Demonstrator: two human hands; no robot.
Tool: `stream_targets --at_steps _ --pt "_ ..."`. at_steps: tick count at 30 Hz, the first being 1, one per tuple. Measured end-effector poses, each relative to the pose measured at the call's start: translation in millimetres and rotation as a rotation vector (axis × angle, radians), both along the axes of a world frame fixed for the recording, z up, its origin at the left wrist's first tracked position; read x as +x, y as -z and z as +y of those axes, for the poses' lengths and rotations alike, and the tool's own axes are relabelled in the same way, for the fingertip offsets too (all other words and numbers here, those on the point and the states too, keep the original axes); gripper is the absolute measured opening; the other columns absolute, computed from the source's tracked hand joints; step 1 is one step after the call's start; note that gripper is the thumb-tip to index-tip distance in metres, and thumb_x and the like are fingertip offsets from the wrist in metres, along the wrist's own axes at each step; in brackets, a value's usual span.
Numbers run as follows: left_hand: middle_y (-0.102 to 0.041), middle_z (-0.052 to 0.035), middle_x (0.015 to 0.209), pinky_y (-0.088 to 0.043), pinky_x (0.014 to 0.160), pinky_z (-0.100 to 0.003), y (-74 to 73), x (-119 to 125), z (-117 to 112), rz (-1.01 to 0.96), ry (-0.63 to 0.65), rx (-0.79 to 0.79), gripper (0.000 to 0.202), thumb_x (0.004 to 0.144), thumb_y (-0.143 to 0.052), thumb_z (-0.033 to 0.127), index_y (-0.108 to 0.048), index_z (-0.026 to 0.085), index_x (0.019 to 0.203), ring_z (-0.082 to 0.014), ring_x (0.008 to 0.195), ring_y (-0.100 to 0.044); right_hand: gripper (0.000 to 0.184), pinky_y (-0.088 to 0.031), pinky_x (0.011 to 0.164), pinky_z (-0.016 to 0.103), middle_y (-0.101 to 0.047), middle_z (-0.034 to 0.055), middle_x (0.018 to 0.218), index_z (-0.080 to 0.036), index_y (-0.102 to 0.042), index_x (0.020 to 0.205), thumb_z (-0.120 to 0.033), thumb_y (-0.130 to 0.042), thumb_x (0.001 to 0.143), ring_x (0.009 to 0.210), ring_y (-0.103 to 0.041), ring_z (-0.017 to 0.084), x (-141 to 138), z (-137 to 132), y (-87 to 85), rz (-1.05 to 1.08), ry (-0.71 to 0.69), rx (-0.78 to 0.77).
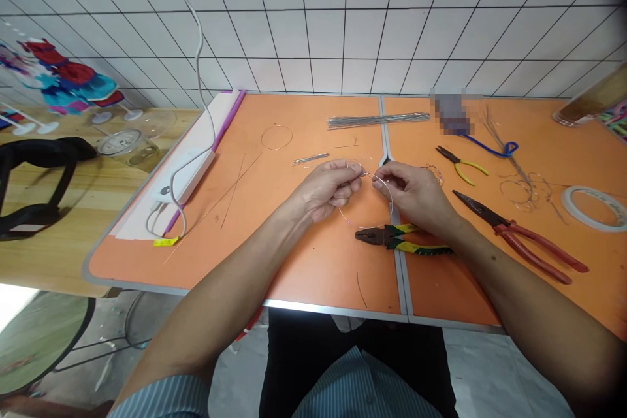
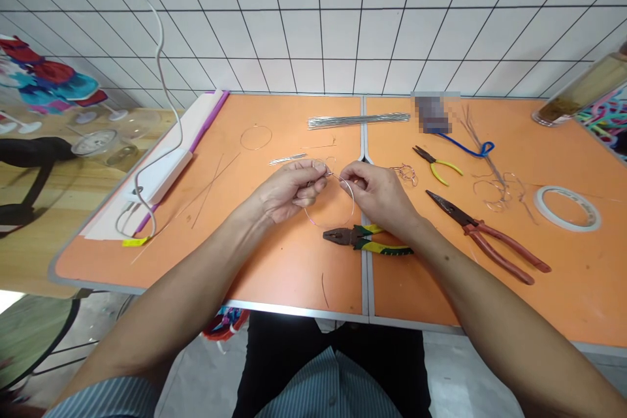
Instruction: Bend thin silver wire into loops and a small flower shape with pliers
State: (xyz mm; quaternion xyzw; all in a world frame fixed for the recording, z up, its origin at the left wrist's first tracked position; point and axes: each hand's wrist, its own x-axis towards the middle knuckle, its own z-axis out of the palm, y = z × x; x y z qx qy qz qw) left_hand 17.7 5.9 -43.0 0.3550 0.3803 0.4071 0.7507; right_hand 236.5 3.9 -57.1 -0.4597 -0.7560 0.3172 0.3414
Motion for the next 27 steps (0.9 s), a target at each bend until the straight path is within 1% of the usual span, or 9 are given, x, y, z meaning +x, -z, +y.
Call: stream_targets --at_steps 5,8,10,13,15,18,23,27 --pt "-0.057 -0.0005 0.064 -0.012 0.042 -0.017 -1.0 0.0 -0.6 0.001 -0.003 -0.017 0.018 0.099 -0.069 0.015 -0.067 0.012 0.081 -0.0009 0.043 -0.027 0.013 -0.039 0.066 0.032 -0.065 -0.0006 0.078 -0.023 -0.073 0.095 -0.033 -0.067 0.099 0.070 -0.051 0.016 2.1 2.9 3.7 -0.011 0.013 0.013" --pt "-0.056 -0.0002 0.063 -0.012 0.042 -0.017 -3.2 -0.8 -0.4 -0.002 -0.005 -0.022 0.017 0.099 -0.069 0.014 -0.067 0.012 0.082 -0.0010 0.042 -0.027 0.011 -0.045 0.069 0.033 -0.071 0.0014 0.084 -0.023 -0.074 0.097 -0.032 -0.068 0.097 0.075 -0.059 0.018 5.0 6.5 4.5 -0.019 0.071 0.010" --pt "-0.057 -0.0001 0.063 -0.013 0.042 -0.017 -4.4 -1.4 -0.2 0.001 -0.010 -0.018 0.016 0.098 -0.069 0.014 -0.067 0.012 0.083 -0.0009 0.042 -0.027 0.010 -0.049 0.069 0.034 -0.072 0.0028 0.085 -0.022 -0.074 0.096 -0.032 -0.071 0.093 0.076 -0.063 0.019 5.7 7.8 1.9 0.046 0.115 -0.039" --pt "-0.058 -0.0002 0.064 -0.013 0.042 -0.017 -4.2 -1.5 -0.3 0.017 -0.019 -0.003 0.015 0.097 -0.072 0.016 -0.067 0.012 0.083 -0.0006 0.042 -0.027 0.013 -0.050 0.061 0.032 -0.069 0.0029 0.083 -0.022 -0.072 0.094 -0.034 -0.075 0.090 0.070 -0.060 0.017 3.0 5.9 -6.1 0.205 0.098 -0.164" --pt "-0.059 -0.0005 0.065 -0.013 0.042 -0.018 -2.7 -1.0 -0.3 0.027 -0.020 0.007 0.016 0.096 -0.073 0.017 -0.067 0.012 0.083 -0.0007 0.042 -0.027 0.014 -0.049 0.059 0.030 -0.067 0.0021 0.083 -0.021 -0.071 0.093 -0.035 -0.075 0.090 0.065 -0.058 0.014 0.1 2.8 -11.4 0.256 0.062 -0.205" --pt "-0.061 -0.0013 0.066 -0.012 0.042 -0.018 0.1 0.0 0.0 0.038 -0.023 0.025 0.017 0.095 -0.073 0.019 -0.066 0.013 0.082 -0.0009 0.042 -0.026 0.014 -0.048 0.058 0.029 -0.067 0.0013 0.082 -0.020 -0.071 0.092 -0.034 -0.074 0.092 0.063 -0.056 0.012 -2.7 -1.4 -16.1 0.243 0.033 -0.196" --pt "-0.059 -0.0002 0.066 -0.014 0.043 -0.018 2.7 0.5 0.5 0.058 -0.053 0.058 0.017 0.091 -0.078 0.022 -0.067 0.014 0.081 -0.0018 0.044 -0.028 0.018 -0.047 0.057 0.028 -0.067 0.0014 0.080 -0.020 -0.072 0.091 -0.037 -0.075 0.092 0.063 -0.055 0.012 -2.1 -2.9 -18.0 0.256 0.033 -0.211" --pt "-0.059 0.0000 0.068 -0.015 0.043 -0.018 3.4 -0.3 1.0 0.062 -0.065 0.081 0.015 0.093 -0.076 0.024 -0.069 0.014 0.085 -0.0022 0.044 -0.027 0.018 -0.048 0.058 0.028 -0.071 0.0030 0.082 -0.019 -0.074 0.091 -0.037 -0.075 0.091 0.065 -0.057 0.013 -1.6 -3.1 -19.9 0.244 0.051 -0.217"
